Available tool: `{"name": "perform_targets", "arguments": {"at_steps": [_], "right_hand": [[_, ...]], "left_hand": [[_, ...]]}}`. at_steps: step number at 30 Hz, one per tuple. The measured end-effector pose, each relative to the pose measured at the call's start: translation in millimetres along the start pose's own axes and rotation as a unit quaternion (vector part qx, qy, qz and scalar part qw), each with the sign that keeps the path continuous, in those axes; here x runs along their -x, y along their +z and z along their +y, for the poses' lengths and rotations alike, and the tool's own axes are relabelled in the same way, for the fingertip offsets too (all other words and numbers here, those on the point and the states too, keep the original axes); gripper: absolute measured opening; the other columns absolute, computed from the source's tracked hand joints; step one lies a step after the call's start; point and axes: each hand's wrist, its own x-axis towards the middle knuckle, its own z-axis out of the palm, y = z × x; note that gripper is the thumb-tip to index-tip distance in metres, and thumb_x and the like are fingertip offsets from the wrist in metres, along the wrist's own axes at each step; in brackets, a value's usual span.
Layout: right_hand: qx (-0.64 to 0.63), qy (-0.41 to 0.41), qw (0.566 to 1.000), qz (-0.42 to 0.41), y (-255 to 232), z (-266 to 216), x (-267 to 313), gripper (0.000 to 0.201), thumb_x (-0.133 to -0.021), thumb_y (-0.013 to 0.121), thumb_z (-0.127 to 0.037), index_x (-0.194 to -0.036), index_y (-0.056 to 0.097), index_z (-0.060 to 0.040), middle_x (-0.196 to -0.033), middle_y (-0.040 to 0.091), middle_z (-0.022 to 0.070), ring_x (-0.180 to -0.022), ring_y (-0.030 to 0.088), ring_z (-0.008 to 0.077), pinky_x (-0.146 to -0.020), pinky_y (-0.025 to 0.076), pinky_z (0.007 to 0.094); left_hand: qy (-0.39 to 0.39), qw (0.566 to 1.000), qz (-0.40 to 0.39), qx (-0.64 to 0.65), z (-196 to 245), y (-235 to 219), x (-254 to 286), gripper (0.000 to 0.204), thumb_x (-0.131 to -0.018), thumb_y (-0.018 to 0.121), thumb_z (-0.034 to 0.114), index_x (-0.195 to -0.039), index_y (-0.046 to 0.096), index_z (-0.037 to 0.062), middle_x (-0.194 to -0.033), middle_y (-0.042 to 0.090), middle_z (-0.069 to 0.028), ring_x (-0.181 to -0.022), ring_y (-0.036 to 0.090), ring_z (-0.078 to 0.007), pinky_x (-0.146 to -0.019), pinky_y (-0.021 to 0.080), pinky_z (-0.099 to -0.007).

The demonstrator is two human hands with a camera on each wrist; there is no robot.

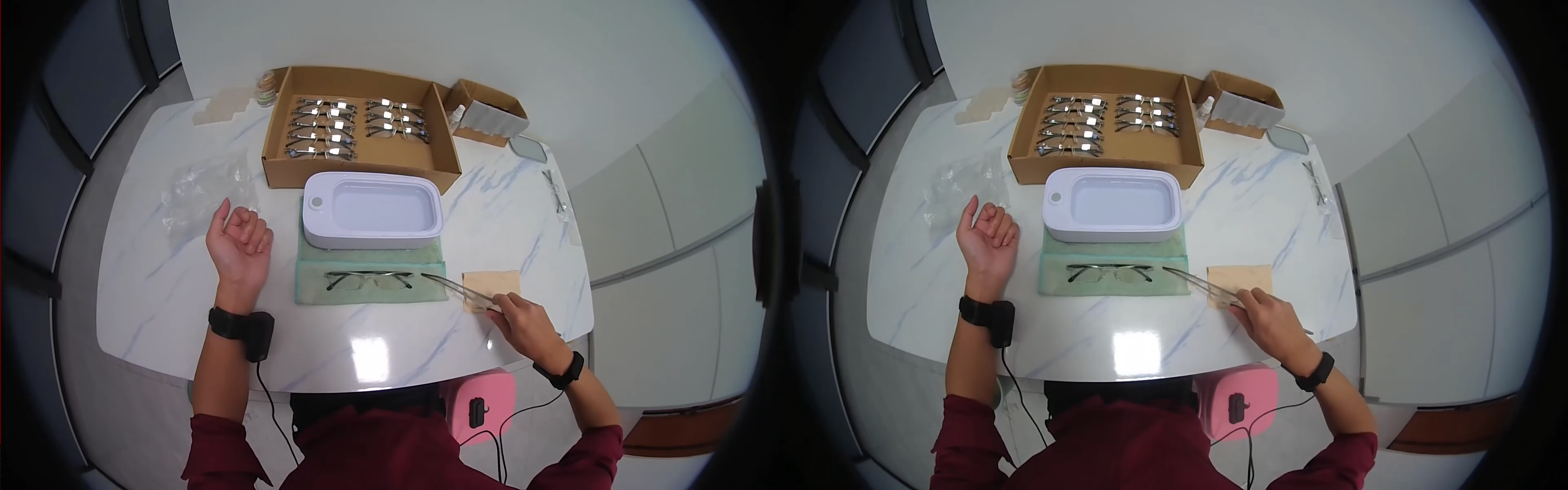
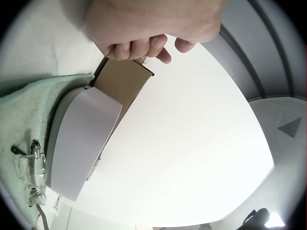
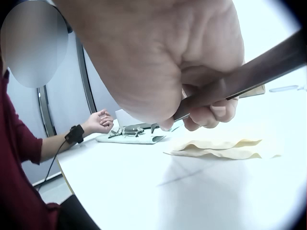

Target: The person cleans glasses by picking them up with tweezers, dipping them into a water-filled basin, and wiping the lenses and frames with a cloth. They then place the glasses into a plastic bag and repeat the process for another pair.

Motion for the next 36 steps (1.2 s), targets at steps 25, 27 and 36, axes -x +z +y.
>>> {"name": "perform_targets", "arguments": {"at_steps": [25, 27, 36], "right_hand": [[0.112, -0.109, 0.978, 0.135, 28, 114, -114, 0.019, -0.091, 0.064, -0.023, -0.092, 0.060, -0.0049, -0.091, 0.058, 0.0113, -0.087, 0.059, 0.0286, -0.078, 0.048, 0.0392], [0.116, -0.108, 0.978, 0.134, 30, 115, -115, 0.019, -0.090, 0.065, -0.023, -0.092, 0.060, -0.0054, -0.091, 0.058, 0.0106, -0.088, 0.058, 0.0277, -0.078, 0.047, 0.0387], [0.127, -0.089, 0.972, 0.179, 33, 110, -105, 0.025, -0.088, 0.068, -0.023, -0.104, 0.062, -0.0042, -0.097, 0.061, 0.0103, -0.094, 0.058, 0.0281, -0.082, 0.047, 0.0385]], "left_hand": [[0.021, 0.999, 0.028, 0.014, 1, 12, 5, 0.038, -0.098, 0.055, 0.032, -0.070, 0.047, 0.0085, -0.056, 0.029, 0.0015, -0.046, 0.021, -0.0107, -0.046, 0.021, -0.0274], [0.027, 0.999, 0.039, 0.009, 0, 16, 5, 0.038, -0.099, 0.055, 0.031, -0.070, 0.042, 0.0101, -0.057, 0.027, 0.0014, -0.047, 0.020, -0.0110, -0.048, 0.022, -0.0273], [0.021, 0.999, 0.004, 0.025, 1, 8, 3, 0.038, -0.100, 0.054, 0.030, -0.071, 0.043, 0.0090, -0.055, 0.027, 0.0013, -0.046, 0.022, -0.0106, -0.047, 0.023, -0.0270]]}}
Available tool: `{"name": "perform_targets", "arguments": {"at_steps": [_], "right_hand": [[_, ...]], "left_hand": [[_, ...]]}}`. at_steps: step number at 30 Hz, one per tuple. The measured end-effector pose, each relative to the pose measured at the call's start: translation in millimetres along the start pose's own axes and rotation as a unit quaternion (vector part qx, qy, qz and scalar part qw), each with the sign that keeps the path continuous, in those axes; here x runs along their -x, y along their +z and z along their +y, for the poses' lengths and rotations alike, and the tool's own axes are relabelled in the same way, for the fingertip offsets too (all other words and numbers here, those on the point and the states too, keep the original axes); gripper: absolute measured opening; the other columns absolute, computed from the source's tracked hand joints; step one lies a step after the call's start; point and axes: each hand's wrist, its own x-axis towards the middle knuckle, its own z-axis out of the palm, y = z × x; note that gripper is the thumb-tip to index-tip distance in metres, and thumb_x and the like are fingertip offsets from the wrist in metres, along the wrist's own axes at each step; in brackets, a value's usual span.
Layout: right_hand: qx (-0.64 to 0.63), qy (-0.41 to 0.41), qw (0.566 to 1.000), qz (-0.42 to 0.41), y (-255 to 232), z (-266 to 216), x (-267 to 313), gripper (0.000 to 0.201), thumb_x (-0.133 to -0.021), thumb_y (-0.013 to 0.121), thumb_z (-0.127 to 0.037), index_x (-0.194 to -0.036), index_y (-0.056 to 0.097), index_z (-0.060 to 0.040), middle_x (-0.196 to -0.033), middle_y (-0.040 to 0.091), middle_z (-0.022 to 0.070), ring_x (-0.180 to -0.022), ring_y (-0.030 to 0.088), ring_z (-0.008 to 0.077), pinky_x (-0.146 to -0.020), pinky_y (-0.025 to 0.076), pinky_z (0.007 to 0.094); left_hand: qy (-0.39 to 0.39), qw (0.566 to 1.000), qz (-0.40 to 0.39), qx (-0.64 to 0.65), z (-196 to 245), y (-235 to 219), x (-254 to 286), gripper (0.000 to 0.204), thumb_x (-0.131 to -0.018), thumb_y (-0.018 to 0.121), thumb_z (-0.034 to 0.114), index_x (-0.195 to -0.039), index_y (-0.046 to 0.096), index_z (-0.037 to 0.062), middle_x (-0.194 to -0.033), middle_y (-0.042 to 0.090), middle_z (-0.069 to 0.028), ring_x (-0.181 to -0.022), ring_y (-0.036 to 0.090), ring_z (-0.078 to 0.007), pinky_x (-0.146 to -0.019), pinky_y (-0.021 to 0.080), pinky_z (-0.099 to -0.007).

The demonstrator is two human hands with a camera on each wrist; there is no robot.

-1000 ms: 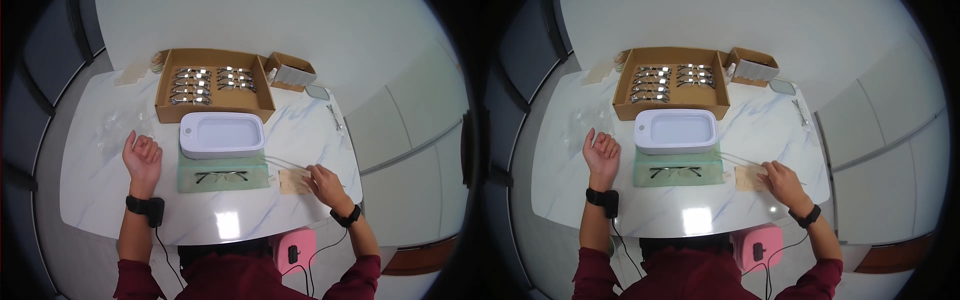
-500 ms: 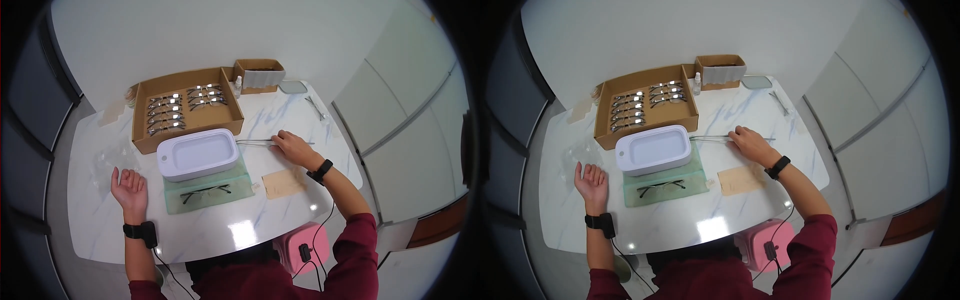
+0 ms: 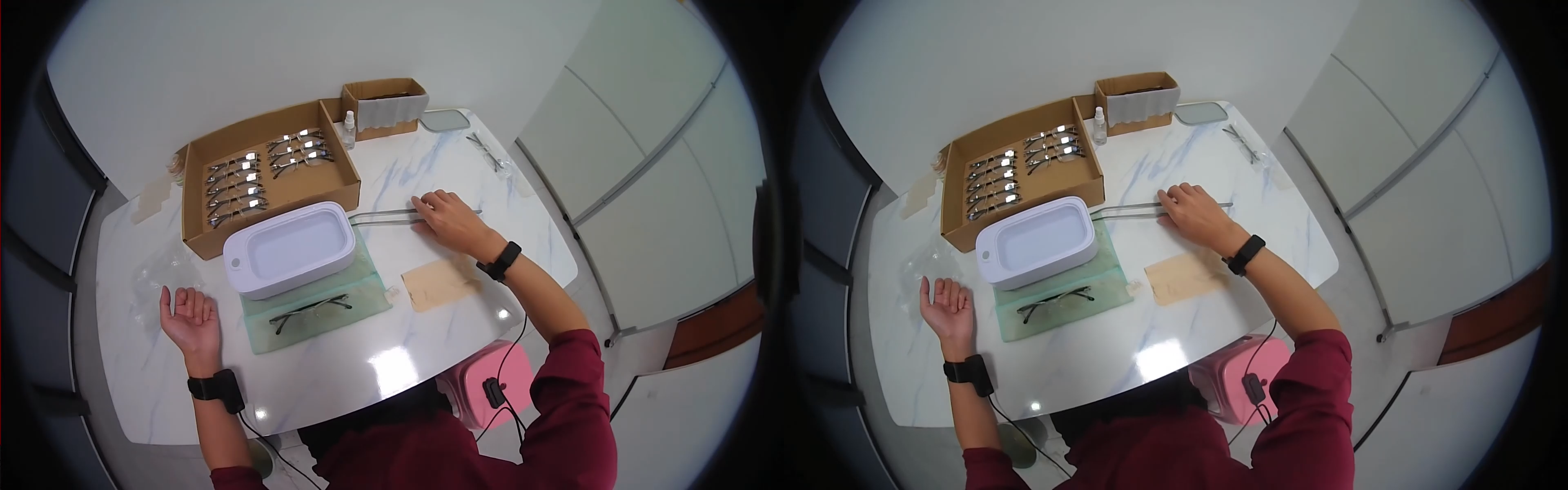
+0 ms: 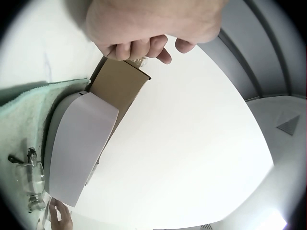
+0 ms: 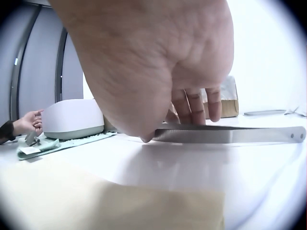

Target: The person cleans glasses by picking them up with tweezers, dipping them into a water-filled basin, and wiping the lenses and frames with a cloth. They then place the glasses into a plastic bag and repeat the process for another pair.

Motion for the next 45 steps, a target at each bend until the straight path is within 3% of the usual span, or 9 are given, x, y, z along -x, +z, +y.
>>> {"name": "perform_targets", "arguments": {"at_steps": [13, 20, 25, 29, 32, 35, 38, 42, 45], "right_hand": [[-0.150, 0.005, 0.987, -0.060, -69, -46, 90, 0.019, -0.075, 0.068, -0.002, -0.093, 0.064, -0.0024, -0.101, 0.065, 0.0114, -0.095, 0.061, 0.0301, -0.083, 0.050, 0.0392], [-0.153, 0.024, 0.987, -0.035, -65, -40, 88, 0.013, -0.076, 0.067, -0.004, -0.088, 0.062, -0.0024, -0.097, 0.065, 0.0132, -0.090, 0.062, 0.0312, -0.079, 0.050, 0.0395], [-0.358, 0.119, 0.925, -0.037, -109, -54, 69, 0.011, -0.084, 0.059, -0.009, -0.087, 0.058, 0.0013, -0.078, 0.063, 0.0162, -0.072, 0.061, 0.0320, -0.067, 0.048, 0.0394], [-0.436, 0.137, 0.886, -0.084, -139, -75, 43, 0.013, -0.089, 0.055, -0.012, -0.087, 0.057, 0.0009, -0.068, 0.060, 0.0145, -0.061, 0.057, 0.0290, -0.060, 0.046, 0.0364], [-0.488, 0.101, 0.860, -0.112, -149, -106, 18, 0.013, -0.092, 0.053, -0.012, -0.087, 0.057, -0.0006, -0.066, 0.061, 0.0131, -0.056, 0.057, 0.0277, -0.056, 0.046, 0.0346], [-0.509, 0.022, 0.851, -0.131, -145, -139, 3, 0.011, -0.092, 0.054, -0.012, -0.090, 0.057, -0.0013, -0.067, 0.062, 0.0140, -0.056, 0.061, 0.0317, -0.055, 0.047, 0.0376], [-0.514, -0.046, 0.844, -0.146, -141, -166, 2, 0.009, -0.092, 0.056, -0.012, -0.092, 0.055, -0.0030, -0.066, 0.061, 0.0157, -0.058, 0.062, 0.0367, -0.055, 0.048, 0.0421], [-0.467, -0.102, 0.867, -0.138, -137, -184, 8, 0.009, -0.091, 0.057, -0.011, -0.090, 0.054, -0.0020, -0.065, 0.058, 0.0146, -0.059, 0.060, 0.0366, -0.058, 0.049, 0.0425], [-0.512, -0.107, 0.840, -0.146, -128, -191, 8, 0.010, -0.090, 0.058, -0.010, -0.089, 0.053, -0.0010, -0.066, 0.058, 0.0144, -0.062, 0.060, 0.0361, -0.061, 0.049, 0.0425]], "left_hand": [[0.008, 0.999, -0.016, -0.029, 0, 4, 2, 0.039, -0.100, 0.053, 0.031, -0.069, 0.045, 0.0084, -0.056, 0.027, 0.0011, -0.046, 0.020, -0.0108, -0.047, 0.022, -0.0270], [0.077, 0.989, -0.090, -0.087, 0, 2, 1, 0.040, -0.101, 0.049, 0.030, -0.068, 0.041, 0.0095, -0.061, 0.033, -0.0021, -0.060, 0.035, -0.0166, -0.068, 0.033, -0.0309], [0.037, 0.976, -0.180, -0.118, -6, 22, 12, 0.038, -0.102, 0.047, 0.031, -0.072, 0.047, 0.0073, -0.062, 0.034, -0.0028, -0.063, 0.038, -0.0171, -0.077, 0.036, -0.0325], [0.022, 0.891, -0.342, -0.298, -24, 46, 34, 0.032, -0.100, 0.050, 0.032, -0.101, 0.057, 0.0004, -0.077, 0.049, -0.0022, -0.070, 0.046, -0.0143, -0.076, 0.039, -0.0310], [-0.036, 0.788, -0.418, -0.451, -58, 71, 75, 0.043, -0.091, 0.068, 0.021, -0.126, 0.053, 0.0017, -0.100, 0.060, -0.0066, -0.097, 0.059, -0.0167, -0.087, 0.049, -0.0334], [0.061, 0.627, -0.498, -0.596, -88, 99, 129, 0.064, -0.083, 0.078, 0.027, -0.133, 0.047, 0.0002, -0.114, 0.062, -0.0136, -0.104, 0.063, -0.0234, -0.095, 0.048, -0.0365], [0.103, 0.590, -0.484, -0.638, -98, 83, 152, 0.060, -0.082, 0.078, 0.022, -0.131, 0.050, 0.0007, -0.103, 0.065, -0.0168, -0.092, 0.065, -0.0321, -0.088, 0.049, -0.0379], [0.155, 0.554, -0.487, -0.657, -74, 56, 155, 0.026, -0.088, 0.071, 0.016, -0.109, 0.064, 0.0038, -0.083, 0.068, -0.0068, -0.082, 0.066, -0.0260, -0.079, 0.049, -0.0376], [0.093, 0.546, -0.496, -0.668, -56, 41, 152, 0.016, -0.088, 0.071, 0.015, -0.101, 0.067, 0.0049, -0.085, 0.068, -0.0067, -0.081, 0.065, -0.0264, -0.079, 0.049, -0.0370]]}}
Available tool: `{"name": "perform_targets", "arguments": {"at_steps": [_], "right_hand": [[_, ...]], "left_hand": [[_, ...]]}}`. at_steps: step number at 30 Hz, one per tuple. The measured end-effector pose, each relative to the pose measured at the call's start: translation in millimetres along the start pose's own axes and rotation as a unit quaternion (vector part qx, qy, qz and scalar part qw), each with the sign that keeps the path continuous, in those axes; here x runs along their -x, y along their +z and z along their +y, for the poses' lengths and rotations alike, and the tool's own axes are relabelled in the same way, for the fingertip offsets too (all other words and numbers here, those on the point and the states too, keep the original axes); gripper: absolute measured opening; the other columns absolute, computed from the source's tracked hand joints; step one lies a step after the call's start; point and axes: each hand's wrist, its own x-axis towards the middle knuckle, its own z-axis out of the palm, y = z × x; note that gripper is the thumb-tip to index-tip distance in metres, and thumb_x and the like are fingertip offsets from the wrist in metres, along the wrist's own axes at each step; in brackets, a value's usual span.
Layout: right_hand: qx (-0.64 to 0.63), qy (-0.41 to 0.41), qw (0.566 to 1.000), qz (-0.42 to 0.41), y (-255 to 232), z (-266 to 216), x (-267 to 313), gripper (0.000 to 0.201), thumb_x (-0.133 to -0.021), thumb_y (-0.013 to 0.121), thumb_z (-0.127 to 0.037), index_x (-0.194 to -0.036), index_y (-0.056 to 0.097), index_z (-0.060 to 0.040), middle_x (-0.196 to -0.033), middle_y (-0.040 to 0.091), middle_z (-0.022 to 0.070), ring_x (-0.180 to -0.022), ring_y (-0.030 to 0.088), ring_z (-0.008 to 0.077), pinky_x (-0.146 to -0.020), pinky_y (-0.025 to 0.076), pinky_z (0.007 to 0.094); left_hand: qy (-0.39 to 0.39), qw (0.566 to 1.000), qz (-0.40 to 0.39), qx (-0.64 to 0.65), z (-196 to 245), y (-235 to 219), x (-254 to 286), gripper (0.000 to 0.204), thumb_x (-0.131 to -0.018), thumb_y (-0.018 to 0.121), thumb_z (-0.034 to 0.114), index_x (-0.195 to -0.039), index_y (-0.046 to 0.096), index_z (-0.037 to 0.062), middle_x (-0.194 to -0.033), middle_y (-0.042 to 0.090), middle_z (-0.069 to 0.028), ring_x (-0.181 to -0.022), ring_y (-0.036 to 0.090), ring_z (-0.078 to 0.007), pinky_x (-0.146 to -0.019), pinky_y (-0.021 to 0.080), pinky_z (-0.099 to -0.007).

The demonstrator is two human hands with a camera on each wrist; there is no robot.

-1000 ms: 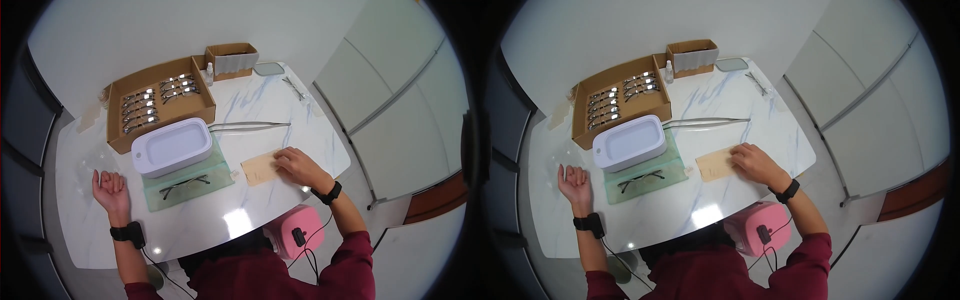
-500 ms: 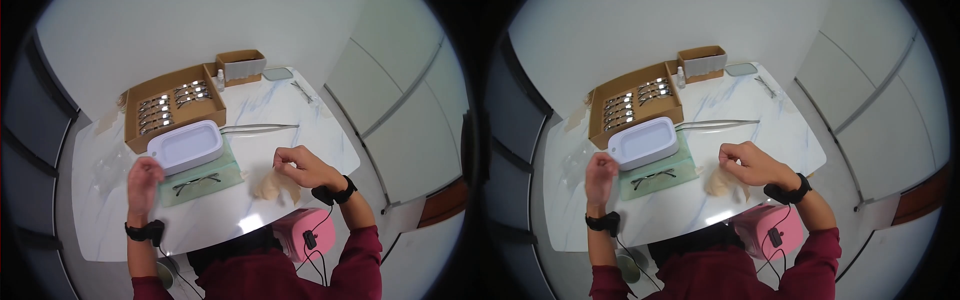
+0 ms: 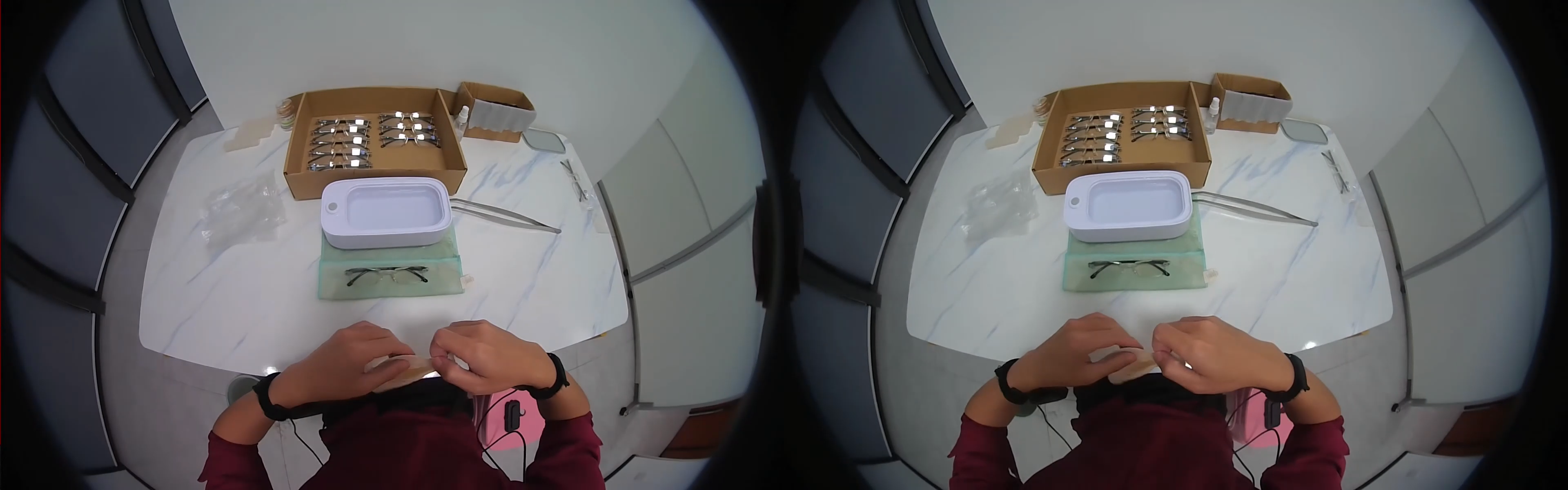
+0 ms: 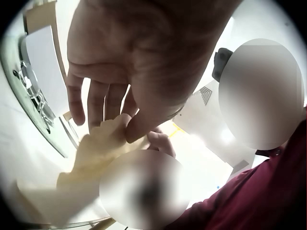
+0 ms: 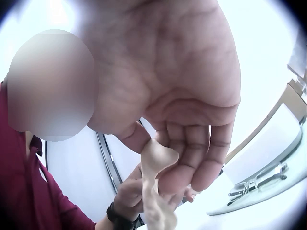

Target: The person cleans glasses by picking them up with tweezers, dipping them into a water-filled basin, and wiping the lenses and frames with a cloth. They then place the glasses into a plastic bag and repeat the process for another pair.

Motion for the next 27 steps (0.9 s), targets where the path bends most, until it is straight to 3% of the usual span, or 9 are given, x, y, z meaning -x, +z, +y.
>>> {"name": "perform_targets", "arguments": {"at_steps": [4, 6, 7, 10, 11, 16, 22, 24, 27], "right_hand": [[-0.033, 0.016, 0.999, 0.005, 8, 0, -7, 0.010, -0.091, 0.059, -0.009, -0.089, 0.054, -0.0009, -0.070, 0.060, 0.0151, -0.065, 0.061, 0.0361, -0.062, 0.049, 0.0417], [-0.094, 0.043, 0.993, 0.059, 12, 5, -9, 0.011, -0.093, 0.060, -0.011, -0.092, 0.055, -0.0004, -0.073, 0.061, 0.0149, -0.067, 0.062, 0.0358, -0.062, 0.049, 0.0402], [-0.120, 0.052, 0.989, 0.069, 14, 9, -7, 0.017, -0.094, 0.064, -0.016, -0.100, 0.059, -0.0006, -0.076, 0.063, 0.0126, -0.068, 0.064, 0.0322, -0.063, 0.050, 0.0385], [-0.150, 0.103, 0.983, 0.032, 13, 11, -4, 0.024, -0.092, 0.069, -0.020, -0.107, 0.062, -0.0019, -0.077, 0.064, 0.0097, -0.070, 0.065, 0.0277, -0.064, 0.051, 0.0367], [-0.153, 0.061, 0.986, 0.039, 17, 20, -2, 0.027, -0.089, 0.073, -0.021, -0.108, 0.064, -0.0034, -0.079, 0.065, 0.0072, -0.073, 0.065, 0.0245, -0.067, 0.051, 0.0349], [-0.163, 0.061, 0.984, 0.030, 21, 30, 1, 0.022, -0.088, 0.074, -0.016, -0.105, 0.068, -0.0034, -0.079, 0.064, 0.0079, -0.076, 0.065, 0.0235, -0.071, 0.051, 0.0338], [-0.140, 0.027, 0.989, 0.043, 10, 15, 5, 0.015, -0.089, 0.070, -0.010, -0.101, 0.068, -0.0013, -0.081, 0.061, 0.0105, -0.075, 0.060, 0.0280, -0.069, 0.049, 0.0357], [-0.129, -0.048, 0.989, 0.055, 9, 9, 7, 0.010, -0.090, 0.067, -0.006, -0.098, 0.068, -0.0003, -0.080, 0.058, 0.0115, -0.074, 0.057, 0.0303, -0.068, 0.048, 0.0371], [-0.076, -0.022, 0.992, 0.099, 5, 9, 2, 0.008, -0.090, 0.067, -0.007, -0.094, 0.067, 0.0001, -0.079, 0.057, 0.0126, -0.072, 0.057, 0.0319, -0.067, 0.048, 0.0388]], "left_hand": [[-0.004, 1.000, 0.001, 0.013, 4, -2, 4, 0.013, -0.091, 0.069, 0.016, -0.098, 0.068, 0.0046, -0.086, 0.068, -0.0075, -0.082, 0.066, -0.0266, -0.077, 0.050, -0.0362], [-0.075, 0.992, 0.026, 0.095, 7, -2, 6, 0.015, -0.092, 0.068, 0.016, -0.098, 0.068, 0.0025, -0.088, 0.070, -0.0099, -0.083, 0.067, -0.0264, -0.074, 0.051, -0.0344], [-0.075, 0.992, 0.025, 0.094, 10, -5, 6, 0.015, -0.092, 0.068, 0.016, -0.098, 0.068, 0.0025, -0.088, 0.070, -0.0099, -0.083, 0.067, -0.0264, -0.074, 0.051, -0.0344], [-0.132, 0.986, 0.024, 0.096, 15, -14, 7, 0.015, -0.092, 0.068, 0.014, -0.099, 0.068, 0.0010, -0.087, 0.071, -0.0118, -0.080, 0.069, -0.0255, -0.071, 0.052, -0.0332], [-0.151, 0.984, 0.027, 0.093, 15, -15, 8, 0.016, -0.091, 0.068, 0.013, -0.100, 0.069, 0.0007, -0.086, 0.071, -0.0122, -0.077, 0.069, -0.0249, -0.070, 0.053, -0.0324], [-0.150, 0.986, 0.032, 0.068, 13, -23, 11, 0.017, -0.090, 0.071, 0.012, -0.102, 0.071, 0.0008, -0.084, 0.072, -0.0121, -0.072, 0.069, -0.0226, -0.067, 0.053, -0.0313], [-0.190, 0.980, 0.030, 0.056, 23, -44, 20, 0.015, -0.088, 0.072, 0.011, -0.099, 0.072, 0.0009, -0.085, 0.073, -0.0101, -0.076, 0.070, -0.0207, -0.070, 0.053, -0.0299], [-0.190, 0.978, 0.011, 0.089, 28, -50, 25, 0.015, -0.088, 0.072, 0.011, -0.099, 0.072, 0.0003, -0.086, 0.073, -0.0108, -0.076, 0.070, -0.0216, -0.071, 0.053, -0.0302], [-0.170, 0.984, 0.036, 0.038, 26, -53, 20, 0.015, -0.087, 0.070, 0.010, -0.099, 0.072, 0.0007, -0.085, 0.072, -0.0112, -0.076, 0.068, -0.0240, -0.070, 0.053, -0.0318]]}}
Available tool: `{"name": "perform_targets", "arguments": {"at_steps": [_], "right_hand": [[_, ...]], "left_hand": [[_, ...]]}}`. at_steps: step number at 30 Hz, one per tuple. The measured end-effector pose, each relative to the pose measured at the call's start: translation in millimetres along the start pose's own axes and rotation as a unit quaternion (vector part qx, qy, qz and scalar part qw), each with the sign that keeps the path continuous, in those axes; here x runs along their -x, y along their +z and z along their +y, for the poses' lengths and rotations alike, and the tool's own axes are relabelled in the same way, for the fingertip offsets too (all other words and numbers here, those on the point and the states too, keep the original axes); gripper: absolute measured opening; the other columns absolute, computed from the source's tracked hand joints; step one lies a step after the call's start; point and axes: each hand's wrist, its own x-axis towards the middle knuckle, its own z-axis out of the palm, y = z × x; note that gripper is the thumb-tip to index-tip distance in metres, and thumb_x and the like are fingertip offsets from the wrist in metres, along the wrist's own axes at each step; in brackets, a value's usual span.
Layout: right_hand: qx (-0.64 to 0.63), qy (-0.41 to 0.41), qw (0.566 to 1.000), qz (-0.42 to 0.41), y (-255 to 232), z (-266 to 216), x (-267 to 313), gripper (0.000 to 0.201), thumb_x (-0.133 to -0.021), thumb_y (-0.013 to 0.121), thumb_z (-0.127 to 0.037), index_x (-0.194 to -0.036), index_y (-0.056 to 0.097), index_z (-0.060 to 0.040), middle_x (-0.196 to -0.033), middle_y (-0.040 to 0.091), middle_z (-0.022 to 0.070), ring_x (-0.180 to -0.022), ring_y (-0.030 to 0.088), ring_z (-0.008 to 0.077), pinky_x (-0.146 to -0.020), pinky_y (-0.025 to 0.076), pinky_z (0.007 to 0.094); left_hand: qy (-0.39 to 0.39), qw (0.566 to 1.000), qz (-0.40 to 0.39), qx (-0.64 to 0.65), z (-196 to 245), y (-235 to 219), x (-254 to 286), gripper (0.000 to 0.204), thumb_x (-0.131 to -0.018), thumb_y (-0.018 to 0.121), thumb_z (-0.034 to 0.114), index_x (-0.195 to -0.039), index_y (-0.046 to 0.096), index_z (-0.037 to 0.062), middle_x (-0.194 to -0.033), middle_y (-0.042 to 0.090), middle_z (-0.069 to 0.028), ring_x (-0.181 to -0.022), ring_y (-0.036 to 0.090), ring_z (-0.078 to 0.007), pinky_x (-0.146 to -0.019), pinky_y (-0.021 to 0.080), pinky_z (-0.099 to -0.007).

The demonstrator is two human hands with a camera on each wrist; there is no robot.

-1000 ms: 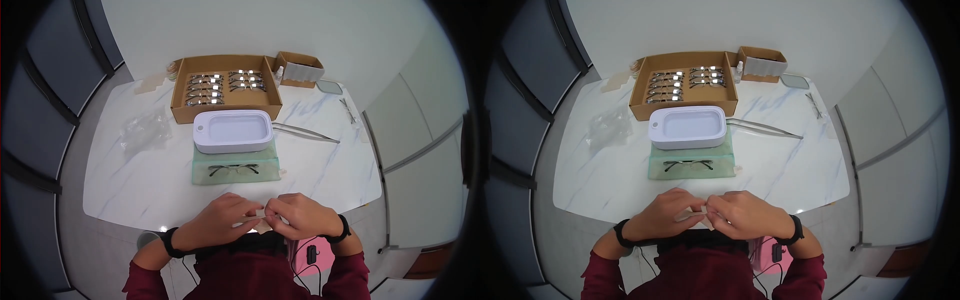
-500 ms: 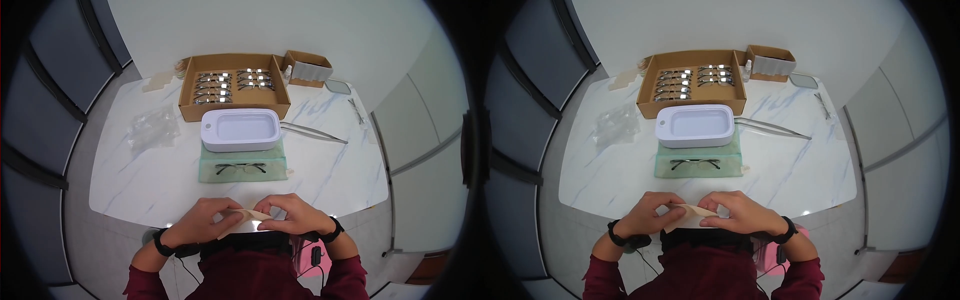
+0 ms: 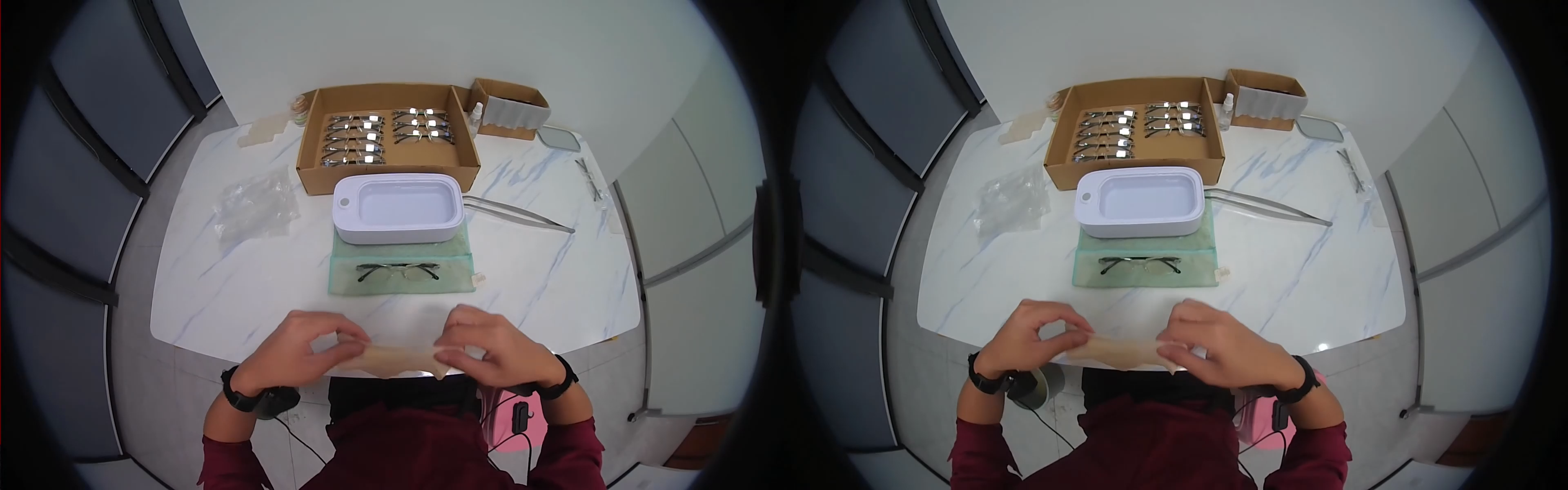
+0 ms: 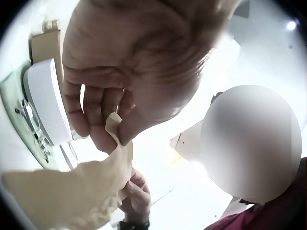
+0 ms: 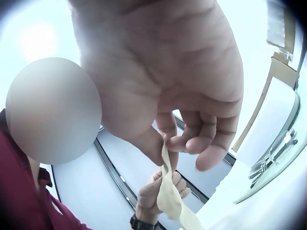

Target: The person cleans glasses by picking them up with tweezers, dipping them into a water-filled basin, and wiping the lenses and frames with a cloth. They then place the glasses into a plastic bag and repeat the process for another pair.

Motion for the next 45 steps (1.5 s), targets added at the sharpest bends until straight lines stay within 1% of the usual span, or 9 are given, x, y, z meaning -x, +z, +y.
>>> {"name": "perform_targets", "arguments": {"at_steps": [3, 7, 13, 16, 18, 24, 27, 36, 45], "right_hand": [[0.100, 0.094, 0.990, 0.043, -3, 23, -17, 0.011, -0.090, 0.066, -0.010, -0.090, 0.066, 0.0004, -0.080, 0.057, 0.0147, -0.073, 0.058, 0.0335, -0.067, 0.048, 0.0410], [0.209, 0.057, 0.967, 0.137, 6, 75, -38, 0.013, -0.090, 0.068, -0.011, -0.086, 0.065, 0.0014, -0.077, 0.057, 0.0131, -0.066, 0.057, 0.0284, -0.061, 0.047, 0.0383], [0.291, 0.098, 0.939, 0.153, 6, 93, -50, 0.012, -0.088, 0.066, -0.011, -0.084, 0.066, 0.0005, -0.083, 0.061, 0.0162, -0.076, 0.063, 0.0366, -0.064, 0.052, 0.0447], [0.308, 0.098, 0.935, 0.149, 8, 93, -50, 0.011, -0.088, 0.066, -0.011, -0.089, 0.065, 0.0001, -0.085, 0.061, 0.0157, -0.077, 0.064, 0.0354, -0.063, 0.053, 0.0447], [0.382, 0.091, 0.894, 0.215, 14, 84, -50, 0.015, -0.086, 0.067, -0.011, -0.096, 0.063, -0.0003, -0.091, 0.061, 0.0142, -0.082, 0.064, 0.0320, -0.064, 0.053, 0.0433], [0.411, -0.064, 0.903, 0.111, 23, 84, -48, 0.019, -0.078, 0.068, -0.007, -0.096, 0.061, -0.0011, -0.090, 0.057, 0.0105, -0.088, 0.057, 0.0281, -0.077, 0.050, 0.0370], [0.428, -0.033, 0.901, 0.055, 25, 95, -46, 0.025, -0.076, 0.070, -0.005, -0.100, 0.064, -0.0014, -0.092, 0.060, 0.0097, -0.090, 0.055, 0.0269, -0.083, 0.049, 0.0351], [0.427, -0.077, 0.900, 0.046, 28, 90, -38, 0.015, -0.072, 0.060, -0.005, -0.087, 0.061, -0.0015, -0.079, 0.056, 0.0088, -0.083, 0.053, 0.0260, -0.074, 0.045, 0.0350], [0.450, -0.126, 0.884, 0.022, -1, 31, -41, 0.014, -0.077, 0.066, -0.012, -0.087, 0.060, -0.0043, -0.081, 0.057, 0.0053, -0.088, 0.052, 0.0229, -0.075, 0.042, 0.0346]], "left_hand": [[0.022, 0.993, 0.073, -0.095, -20, -1, -28, 0.012, -0.084, 0.070, 0.005, -0.095, 0.072, 0.0009, -0.080, 0.070, -0.0101, -0.074, 0.065, -0.0213, -0.070, 0.051, -0.0299], [0.054, 0.974, 0.127, -0.179, -54, 1, -63, 0.013, -0.085, 0.070, 0.008, -0.095, 0.072, 0.0007, -0.079, 0.069, -0.0103, -0.073, 0.062, -0.0233, -0.070, 0.050, -0.0322], [0.059, 0.949, 0.190, -0.244, -66, 9, -84, 0.015, -0.086, 0.069, 0.011, -0.097, 0.071, 0.0009, -0.080, 0.068, -0.0111, -0.075, 0.064, -0.0264, -0.067, 0.052, -0.0356], [0.093, 0.921, 0.230, -0.301, -64, 16, -89, 0.015, -0.084, 0.070, 0.009, -0.098, 0.070, 0.0025, -0.084, 0.068, -0.0111, -0.077, 0.064, -0.0280, -0.067, 0.053, -0.0368], [0.190, 0.847, 0.323, -0.377, -60, 21, -91, 0.016, -0.082, 0.071, 0.008, -0.098, 0.068, 0.0038, -0.089, 0.066, -0.0096, -0.076, 0.064, -0.0280, -0.066, 0.054, -0.0370], [0.175, 0.897, 0.181, -0.363, -73, 33, -82, 0.020, -0.078, 0.074, 0.010, -0.096, 0.068, 0.0048, -0.087, 0.063, -0.0057, -0.087, 0.060, -0.0252, -0.075, 0.050, -0.0371], [0.160, 0.902, 0.139, -0.375, -82, 38, -81, 0.021, -0.076, 0.075, 0.012, -0.096, 0.068, 0.0061, -0.087, 0.063, -0.0047, -0.093, 0.058, -0.0243, -0.082, 0.045, -0.0366], [0.184, 0.873, 0.121, -0.434, -84, 48, -71, 0.014, -0.077, 0.074, 0.012, -0.088, 0.067, 0.0079, -0.086, 0.064, -0.0015, -0.096, 0.056, -0.0215, -0.087, 0.040, -0.0371], [0.198, 0.877, 0.151, -0.410, -20, 24, -52, 0.009, -0.081, 0.070, 0.011, -0.086, 0.063, 0.0089, -0.084, 0.061, -0.0005, -0.100, 0.054, -0.0211, -0.088, 0.035, -0.0421]]}}
